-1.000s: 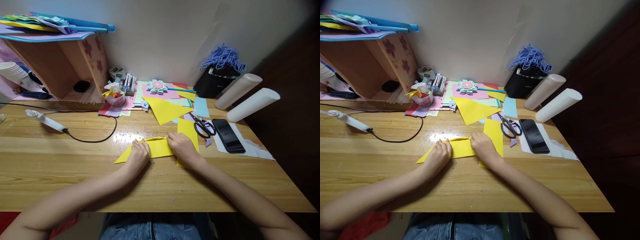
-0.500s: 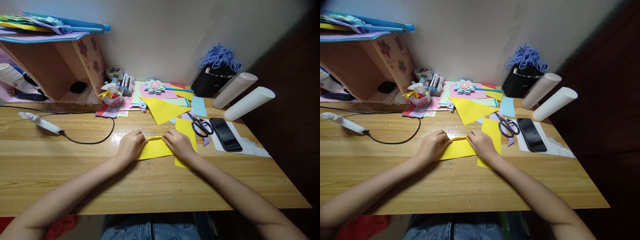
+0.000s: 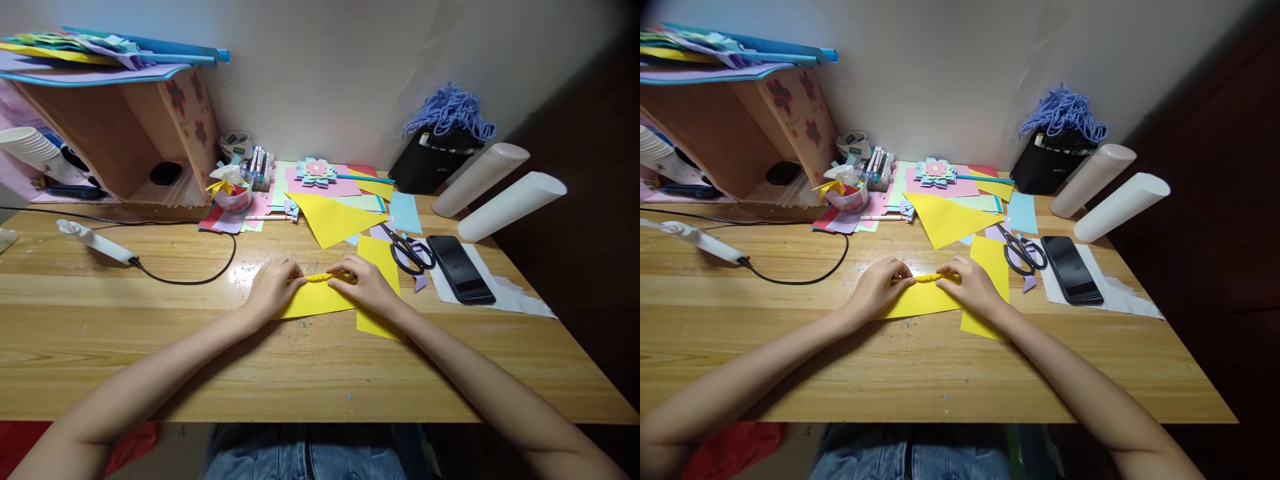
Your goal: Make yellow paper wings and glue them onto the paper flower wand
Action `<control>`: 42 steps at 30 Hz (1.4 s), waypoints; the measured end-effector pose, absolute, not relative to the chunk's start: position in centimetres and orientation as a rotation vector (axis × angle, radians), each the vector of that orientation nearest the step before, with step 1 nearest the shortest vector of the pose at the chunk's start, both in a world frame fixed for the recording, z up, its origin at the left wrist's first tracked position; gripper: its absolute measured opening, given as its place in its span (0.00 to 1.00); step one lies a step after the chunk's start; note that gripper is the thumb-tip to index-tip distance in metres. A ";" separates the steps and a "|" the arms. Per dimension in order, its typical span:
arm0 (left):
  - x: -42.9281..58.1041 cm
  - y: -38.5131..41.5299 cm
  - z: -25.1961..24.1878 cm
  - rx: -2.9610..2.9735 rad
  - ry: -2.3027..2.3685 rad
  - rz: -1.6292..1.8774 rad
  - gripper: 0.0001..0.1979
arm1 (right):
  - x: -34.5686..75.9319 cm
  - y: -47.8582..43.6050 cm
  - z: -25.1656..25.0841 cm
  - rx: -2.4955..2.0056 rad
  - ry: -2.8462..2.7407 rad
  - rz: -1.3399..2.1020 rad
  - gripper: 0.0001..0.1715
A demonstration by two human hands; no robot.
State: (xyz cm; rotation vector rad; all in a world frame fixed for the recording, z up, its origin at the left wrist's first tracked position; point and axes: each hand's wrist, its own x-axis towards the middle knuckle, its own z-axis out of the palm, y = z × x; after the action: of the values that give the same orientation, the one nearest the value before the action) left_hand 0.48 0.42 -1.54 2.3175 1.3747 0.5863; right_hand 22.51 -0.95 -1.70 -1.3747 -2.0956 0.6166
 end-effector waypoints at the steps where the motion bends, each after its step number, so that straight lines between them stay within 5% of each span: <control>1: 0.6 0.4 -1.5 2.322 1.366 0.573 0.04 | 22.4 -0.9 -1.6 -1.360 -2.091 0.635 0.10; 5: 1.1 0.0 -1.5 2.369 1.348 0.536 0.04 | 21.9 -1.0 -1.7 -1.316 -2.122 0.577 0.17; 15: 1.8 -1.3 -1.2 2.625 1.278 0.642 0.05 | 20.0 -1.8 -1.8 -1.169 -2.220 0.276 0.05; 26: 0.1 -2.2 0.1 3.024 0.787 1.082 0.13 | 21.9 -3.9 -1.5 -1.054 -2.255 -0.177 0.13; 42: 1.3 -1.7 -1.3 2.336 1.254 0.619 0.07 | 21.1 -1.6 -1.8 -1.235 -2.084 0.864 0.05</control>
State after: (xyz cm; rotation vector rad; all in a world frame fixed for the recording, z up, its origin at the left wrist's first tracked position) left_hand 1.28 -1.70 -1.29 2.3363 1.2540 0.6193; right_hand 21.07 -1.57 -1.82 -1.2352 -2.0839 0.8639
